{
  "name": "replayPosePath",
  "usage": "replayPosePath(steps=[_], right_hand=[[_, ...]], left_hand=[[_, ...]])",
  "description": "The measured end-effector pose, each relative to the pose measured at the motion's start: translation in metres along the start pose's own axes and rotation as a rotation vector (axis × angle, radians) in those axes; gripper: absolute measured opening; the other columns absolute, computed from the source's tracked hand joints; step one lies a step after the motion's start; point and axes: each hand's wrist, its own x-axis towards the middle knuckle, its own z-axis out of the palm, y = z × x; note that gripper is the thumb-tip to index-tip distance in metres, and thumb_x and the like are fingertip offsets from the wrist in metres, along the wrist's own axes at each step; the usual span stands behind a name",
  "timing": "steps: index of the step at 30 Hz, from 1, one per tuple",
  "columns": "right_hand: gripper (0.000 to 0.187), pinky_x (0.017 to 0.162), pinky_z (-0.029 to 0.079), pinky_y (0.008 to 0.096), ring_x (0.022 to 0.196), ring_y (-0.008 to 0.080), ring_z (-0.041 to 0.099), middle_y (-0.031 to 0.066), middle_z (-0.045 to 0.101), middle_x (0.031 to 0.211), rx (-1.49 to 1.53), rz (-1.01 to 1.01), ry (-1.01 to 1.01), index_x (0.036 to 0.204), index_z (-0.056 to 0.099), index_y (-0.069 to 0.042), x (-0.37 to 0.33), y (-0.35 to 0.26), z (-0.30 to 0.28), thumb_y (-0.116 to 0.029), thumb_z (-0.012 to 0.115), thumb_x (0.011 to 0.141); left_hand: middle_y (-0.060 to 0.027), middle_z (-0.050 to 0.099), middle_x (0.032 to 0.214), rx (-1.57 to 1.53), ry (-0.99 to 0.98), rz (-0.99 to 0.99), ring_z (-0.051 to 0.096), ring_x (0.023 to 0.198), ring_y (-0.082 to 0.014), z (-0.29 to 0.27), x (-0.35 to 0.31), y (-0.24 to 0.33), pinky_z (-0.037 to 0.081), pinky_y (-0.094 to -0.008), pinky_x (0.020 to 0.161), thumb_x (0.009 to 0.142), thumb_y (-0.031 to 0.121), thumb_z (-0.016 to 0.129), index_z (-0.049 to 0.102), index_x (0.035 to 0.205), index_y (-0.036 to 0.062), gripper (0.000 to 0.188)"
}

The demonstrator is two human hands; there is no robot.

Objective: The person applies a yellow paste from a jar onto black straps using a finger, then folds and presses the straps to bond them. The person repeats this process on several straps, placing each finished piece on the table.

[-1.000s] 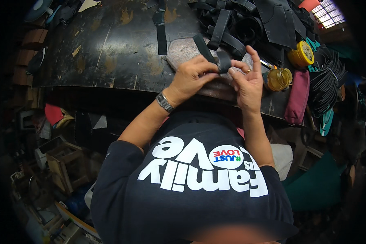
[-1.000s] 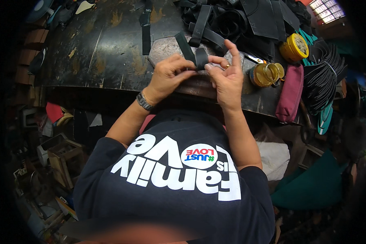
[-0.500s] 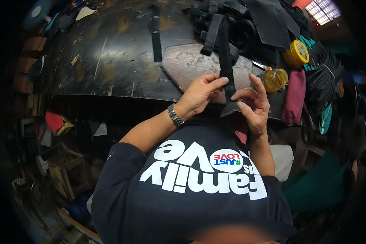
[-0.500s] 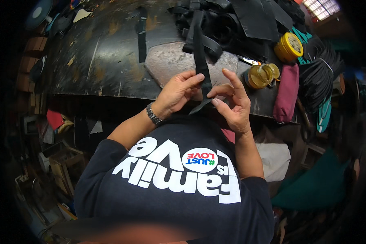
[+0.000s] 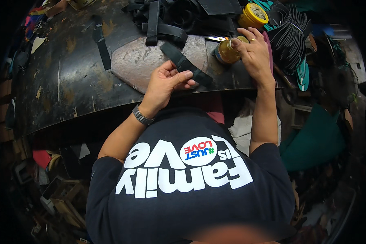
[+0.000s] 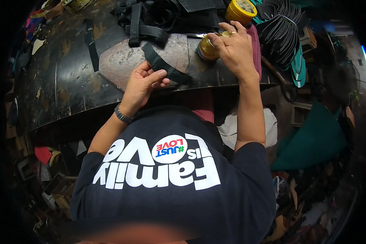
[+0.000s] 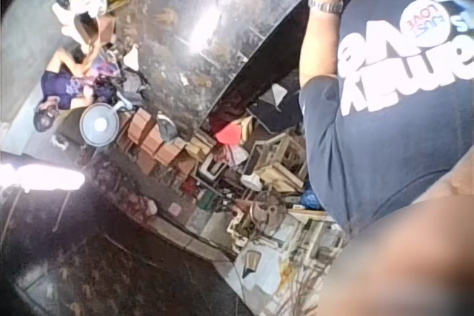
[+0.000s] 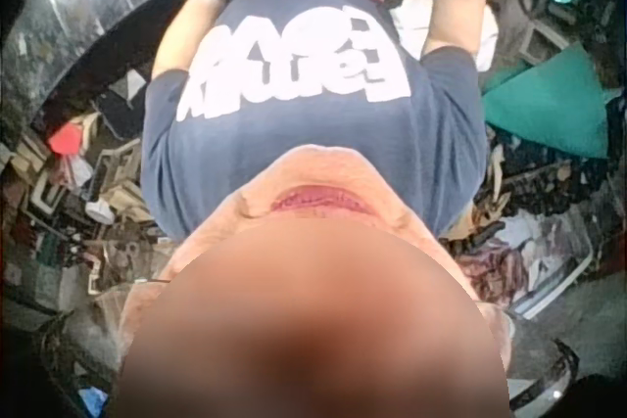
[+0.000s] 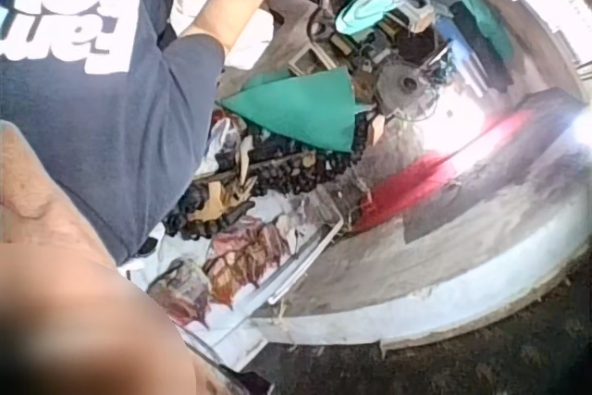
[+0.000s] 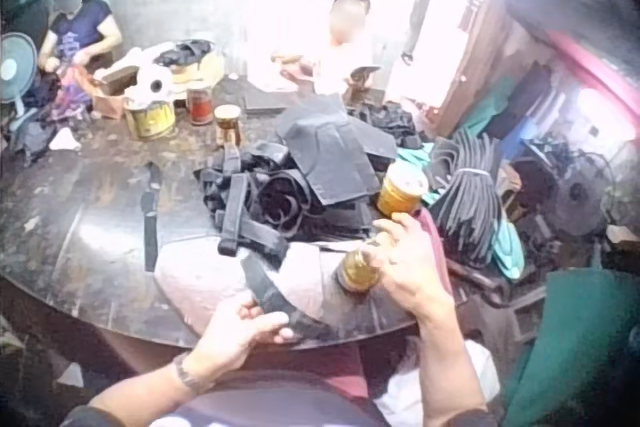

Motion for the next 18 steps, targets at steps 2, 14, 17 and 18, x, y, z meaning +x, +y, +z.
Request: replayPosePath(steps=[2, 14, 17, 18], right_hand=[[0.047, 0.106, 0.036, 0.0452, 0.13, 0.0352, 0.049, 0.0097, 0.068, 0.126, -0.016, 0.019, -0.089, 0.091, 0.082, -0.014, 0.003, 0.001, 0.006, -0.049, 0.051, 0.101], [0.023, 0.093, 0.047, 0.0413, 0.107, 0.032, 0.06, 0.0117, 0.068, 0.108, 0.027, 0.245, 0.206, 0.097, 0.075, -0.004, -0.029, -0.043, -0.012, -0.003, 0.064, 0.077], [0.024, 0.091, 0.047, 0.0411, 0.107, 0.031, 0.06, 0.0108, 0.068, 0.109, -0.094, 0.221, 0.196, 0.096, 0.076, -0.006, -0.034, -0.051, -0.013, -0.003, 0.064, 0.075], [0.024, 0.09, 0.046, 0.0416, 0.107, 0.0307, 0.06, 0.0098, 0.067, 0.11, -0.124, 0.216, 0.193, 0.095, 0.076, -0.007, -0.034, -0.051, -0.014, -0.003, 0.064, 0.075]], left_hand=[[-0.0044, 0.069, 0.091, 0.054, -0.01, -0.009, 0.071, 0.08, -0.0124, 0.001, -0.002, 0.0, 0.059, -0.0248, 0.072, 0.095, 0.01, 0.069, 0.061, 0.109, 0.0037, 0.018], [-0.0029, 0.07, 0.093, 0.112, 0.019, -0.019, 0.069, 0.08, -0.0098, -0.002, 0.0, 0.0, 0.052, -0.021, 0.07, 0.093, 0.013, 0.073, 0.063, 0.104, 0.007, 0.016], [-0.0028, 0.07, 0.094, 0.06, -0.008, -0.003, 0.069, 0.08, -0.0096, 0.0, 0.0, -0.001, 0.053, -0.0209, 0.069, 0.093, 0.014, 0.074, 0.063, 0.105, 0.0069, 0.018], [-0.0026, 0.07, 0.094, 0.063, 0.0, -0.023, 0.069, 0.081, -0.0094, 0.0, 0.0, -0.001, 0.053, -0.0208, 0.07, 0.093, 0.013, 0.074, 0.063, 0.105, 0.0068, 0.017]])
